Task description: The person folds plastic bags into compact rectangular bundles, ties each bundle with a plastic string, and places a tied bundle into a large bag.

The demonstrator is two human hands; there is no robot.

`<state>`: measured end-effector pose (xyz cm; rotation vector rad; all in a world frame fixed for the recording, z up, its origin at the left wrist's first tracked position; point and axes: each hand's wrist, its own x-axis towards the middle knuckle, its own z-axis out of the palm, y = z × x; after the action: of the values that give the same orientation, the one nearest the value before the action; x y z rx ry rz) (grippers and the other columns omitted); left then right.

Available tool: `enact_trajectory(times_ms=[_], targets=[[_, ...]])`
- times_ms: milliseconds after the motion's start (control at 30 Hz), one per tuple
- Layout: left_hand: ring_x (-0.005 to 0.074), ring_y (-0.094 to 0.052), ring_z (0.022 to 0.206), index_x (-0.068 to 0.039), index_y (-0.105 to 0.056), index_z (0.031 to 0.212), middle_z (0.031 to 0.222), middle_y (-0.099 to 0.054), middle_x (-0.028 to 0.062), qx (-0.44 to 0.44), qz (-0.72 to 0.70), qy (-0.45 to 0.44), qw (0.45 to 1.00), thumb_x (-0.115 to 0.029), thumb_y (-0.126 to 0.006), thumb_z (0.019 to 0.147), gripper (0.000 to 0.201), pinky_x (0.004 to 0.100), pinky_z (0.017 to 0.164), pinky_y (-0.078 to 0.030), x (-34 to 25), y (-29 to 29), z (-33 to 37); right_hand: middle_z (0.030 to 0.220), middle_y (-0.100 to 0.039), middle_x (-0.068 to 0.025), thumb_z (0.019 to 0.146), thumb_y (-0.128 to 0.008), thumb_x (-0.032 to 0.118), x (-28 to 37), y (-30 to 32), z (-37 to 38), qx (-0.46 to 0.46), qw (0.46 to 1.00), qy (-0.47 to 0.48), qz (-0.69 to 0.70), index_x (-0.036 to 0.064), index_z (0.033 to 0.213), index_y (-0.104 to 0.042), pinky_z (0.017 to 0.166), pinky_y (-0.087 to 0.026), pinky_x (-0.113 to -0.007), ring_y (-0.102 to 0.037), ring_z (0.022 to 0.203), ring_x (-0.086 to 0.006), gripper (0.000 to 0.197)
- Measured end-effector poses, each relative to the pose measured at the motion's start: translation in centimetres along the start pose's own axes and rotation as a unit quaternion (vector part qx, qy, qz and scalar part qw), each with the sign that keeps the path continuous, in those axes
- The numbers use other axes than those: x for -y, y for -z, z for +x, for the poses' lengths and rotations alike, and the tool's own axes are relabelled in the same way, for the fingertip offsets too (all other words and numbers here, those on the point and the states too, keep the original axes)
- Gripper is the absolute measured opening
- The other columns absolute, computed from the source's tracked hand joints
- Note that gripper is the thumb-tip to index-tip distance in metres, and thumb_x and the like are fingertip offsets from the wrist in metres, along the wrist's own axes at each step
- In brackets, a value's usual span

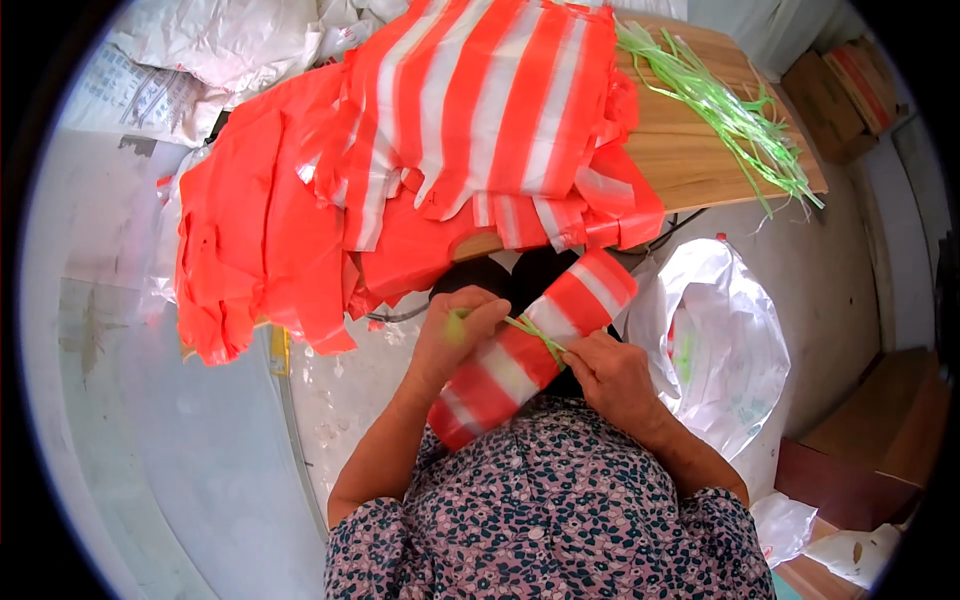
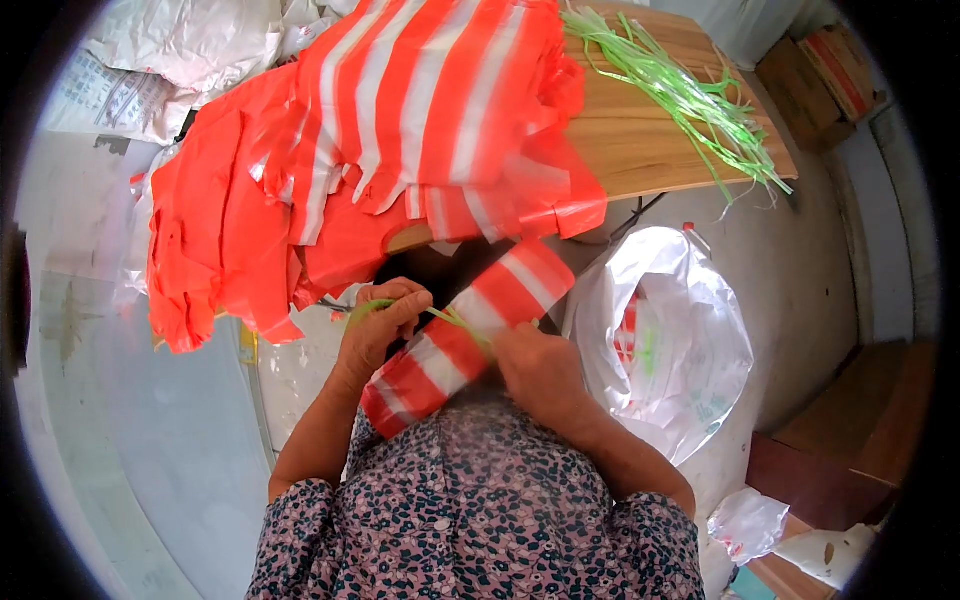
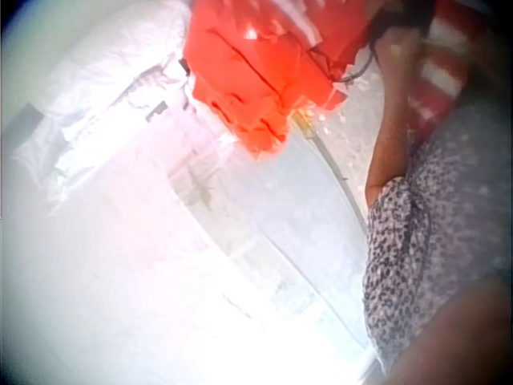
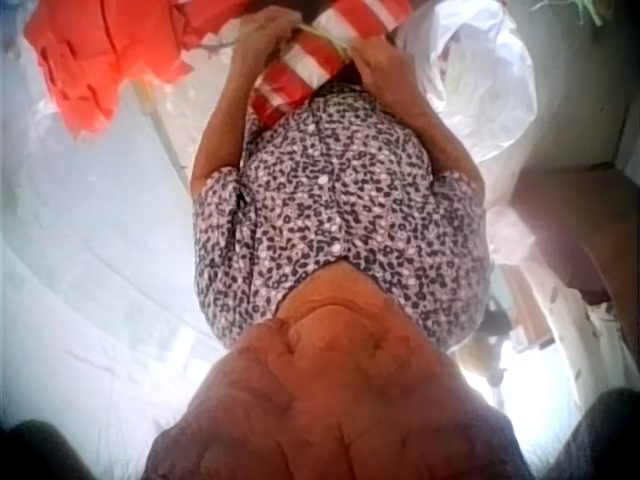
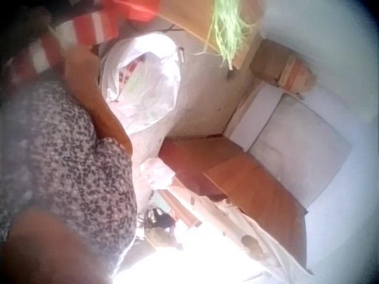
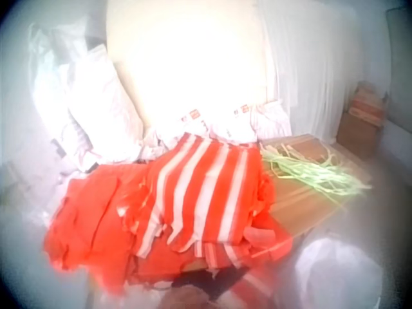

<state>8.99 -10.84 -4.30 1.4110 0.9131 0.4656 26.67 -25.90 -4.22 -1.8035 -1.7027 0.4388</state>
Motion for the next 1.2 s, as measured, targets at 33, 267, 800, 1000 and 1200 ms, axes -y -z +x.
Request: enact_trajectory(times_ms=[33,267,800,1000,1200], targets=[[0.0081,-0.052,0.060,-0.002,-0.067,0.075,0.069,-0.060,0.0030,0.039,-0.097,0.096,0.990,-0.018,-0.063,0.082,0.018,0.0222,0.053,-0.039,-0.9,0.1,0.1,0.070,-0.057,-0.0141,0.080,-0.063,0.005,-0.1,-0.1,0.1,-0.002,1.000,0.002,0.001,0.0017,0.089,-0.064,0.054,-0.045,-0.038,-0.057,0.061,-0.0323,0.009],[0.0061,-0.049,0.052,0.000,-0.066,0.087,0.070,-0.060,0.0017,0.142,-0.070,0.109,0.981,-0.020,-0.064,0.086,0.019,0.0186,0.050,-0.040,-2.2,-1.1,0.2,0.086,-0.058,-0.0101,0.073,-0.067,0.007,1.1,1.6,2.0,0.002,0.995,0.056,-0.085,0.0037,0.081,-0.062,0.068,-0.044,-0.038,-0.057,0.078,-0.0278,0.010],[0.0278,-0.062,0.070,-0.004,-0.064,0.090,0.080,-0.064,0.0122,0.086,0.131,-0.187,0.970,-0.007,-0.067,0.077,0.013,0.0299,0.063,-0.049,1.2,-2.8,-0.6,0.092,-0.062,-0.0136,0.084,-0.060,0.006,-0.3,0.7,4.8,-0.031,0.987,0.089,0.132,0.0015,0.106,-0.060,0.073,-0.048,-0.036,-0.059,0.085,-0.0317,0.022],[0.0107,-0.061,0.070,-0.002,-0.062,0.083,0.077,-0.064,0.0057,0.110,-0.004,-0.014,0.994,-0.003,-0.065,0.078,0.006,0.0271,0.064,-0.049,-0.4,-2.4,-0.6,0.077,-0.060,-0.0113,0.078,-0.065,0.003,1.5,0.7,2.5,-0.022,0.995,0.051,0.081,0.0014,0.090,-0.064,0.063,-0.045,-0.035,-0.058,0.073,-0.0285,0.012],[0.0076,-0.059,0.073,-0.002,-0.060,0.080,0.079,-0.064,0.0016,0.131,-0.008,0.041,0.991,-0.004,-0.069,0.075,0.010,0.0233,0.067,-0.049,-1.1,-2.0,-0.5,0.073,-0.058,-0.0104,0.073,-0.070,0.002,1.2,-0.6,1.9,-0.060,0.992,0.046,0.105,0.0020,0.084,-0.064,0.062,-0.044,-0.034,-0.057,0.071,-0.0273,0.013]])
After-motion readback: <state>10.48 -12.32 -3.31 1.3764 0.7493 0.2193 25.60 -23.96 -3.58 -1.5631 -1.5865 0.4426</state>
